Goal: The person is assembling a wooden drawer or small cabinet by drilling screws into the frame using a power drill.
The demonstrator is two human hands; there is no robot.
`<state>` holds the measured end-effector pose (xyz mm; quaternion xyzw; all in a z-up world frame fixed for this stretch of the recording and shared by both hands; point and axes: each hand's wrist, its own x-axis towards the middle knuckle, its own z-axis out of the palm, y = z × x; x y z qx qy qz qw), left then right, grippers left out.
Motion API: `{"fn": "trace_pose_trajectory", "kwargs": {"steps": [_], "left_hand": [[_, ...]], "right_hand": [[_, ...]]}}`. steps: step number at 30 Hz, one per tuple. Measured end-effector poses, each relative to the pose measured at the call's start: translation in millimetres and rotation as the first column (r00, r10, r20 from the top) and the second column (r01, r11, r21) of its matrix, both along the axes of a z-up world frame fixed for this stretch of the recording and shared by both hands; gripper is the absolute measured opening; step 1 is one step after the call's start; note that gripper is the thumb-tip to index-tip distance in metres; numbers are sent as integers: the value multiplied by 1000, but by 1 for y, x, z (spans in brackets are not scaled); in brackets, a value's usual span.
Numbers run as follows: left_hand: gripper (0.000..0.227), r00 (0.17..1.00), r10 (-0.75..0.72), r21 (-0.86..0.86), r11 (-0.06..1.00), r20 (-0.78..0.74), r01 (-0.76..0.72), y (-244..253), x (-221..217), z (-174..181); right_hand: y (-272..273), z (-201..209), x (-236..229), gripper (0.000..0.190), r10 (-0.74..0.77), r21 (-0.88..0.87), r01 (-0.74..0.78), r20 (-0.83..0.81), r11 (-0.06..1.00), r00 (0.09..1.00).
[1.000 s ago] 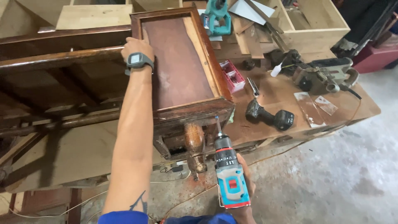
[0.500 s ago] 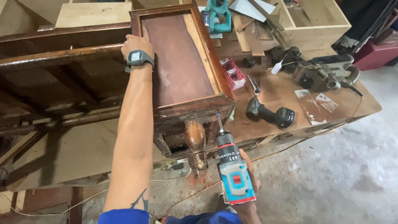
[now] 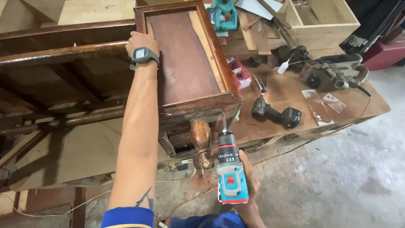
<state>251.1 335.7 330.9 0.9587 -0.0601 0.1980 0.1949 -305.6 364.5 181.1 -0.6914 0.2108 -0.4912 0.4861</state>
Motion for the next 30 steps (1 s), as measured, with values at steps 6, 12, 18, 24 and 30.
{"fn": "trace_pose_trajectory", "kwargs": {"steps": [6,12,18,24,30], "left_hand": [[75,993,-20,33,999,-118,24,2,-5,12],[65,993,-61,131,989,-104,74,-1,2,3],[69,1000,12,34,999,0,-12,-4,9,-5],[57,991,-111,184,975,-68,122,0,2,0],[71,999,-25,114,993,-46,30,4,-6,8]], "right_hand": [[8,90,-3,68,44,-136,-50,-49,989,998],[-3,80,-11,88,365,450,-555,443,700,819],[9,96,-2,63,113,-168,-114,-18,979,993],[9,104,-6,78,-4,-312,-42,-143,949,990],[6,104,-8,83,-122,-445,-16,-278,895,953]]}}
